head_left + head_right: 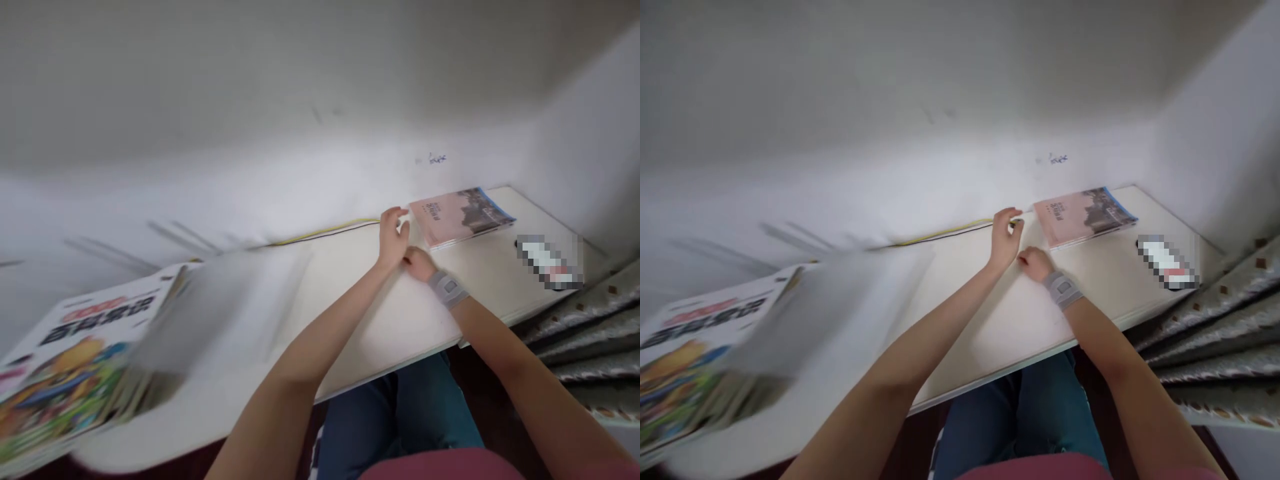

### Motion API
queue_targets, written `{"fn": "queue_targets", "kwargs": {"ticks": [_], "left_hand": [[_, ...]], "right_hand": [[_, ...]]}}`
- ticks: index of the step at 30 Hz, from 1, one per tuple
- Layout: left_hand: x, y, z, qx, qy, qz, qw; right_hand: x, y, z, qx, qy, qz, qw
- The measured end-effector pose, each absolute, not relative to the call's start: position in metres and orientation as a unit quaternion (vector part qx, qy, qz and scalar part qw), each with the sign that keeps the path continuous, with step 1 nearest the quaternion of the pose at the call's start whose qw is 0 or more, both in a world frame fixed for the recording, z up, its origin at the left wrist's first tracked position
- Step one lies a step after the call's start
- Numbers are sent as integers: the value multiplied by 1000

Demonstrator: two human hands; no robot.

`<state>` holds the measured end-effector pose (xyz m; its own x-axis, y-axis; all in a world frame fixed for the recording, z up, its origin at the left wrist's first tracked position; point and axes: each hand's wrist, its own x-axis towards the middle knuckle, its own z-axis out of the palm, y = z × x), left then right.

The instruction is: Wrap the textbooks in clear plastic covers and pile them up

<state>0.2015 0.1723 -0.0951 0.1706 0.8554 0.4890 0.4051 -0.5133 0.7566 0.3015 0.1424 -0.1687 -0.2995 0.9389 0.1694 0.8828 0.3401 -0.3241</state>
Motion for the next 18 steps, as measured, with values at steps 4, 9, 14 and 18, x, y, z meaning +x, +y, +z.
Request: {"fn": "queue_targets", "kwargs": {"ticks": [4,9,14,18], "left_hand": [[84,132,-98,829,471,302,20],[-45,91,-118,642,761,86,-36],[-86,70,-125,621,783,-5,45],[-84,66,-124,621,783,4,33]], "right_hand": [[303,143,-174,-574,-795,66,187],[304,144,-179,-577,-788,52,208],[305,142,-182,-582,-783,44,215],[305,139,-182,-589,-779,42,210]]}}
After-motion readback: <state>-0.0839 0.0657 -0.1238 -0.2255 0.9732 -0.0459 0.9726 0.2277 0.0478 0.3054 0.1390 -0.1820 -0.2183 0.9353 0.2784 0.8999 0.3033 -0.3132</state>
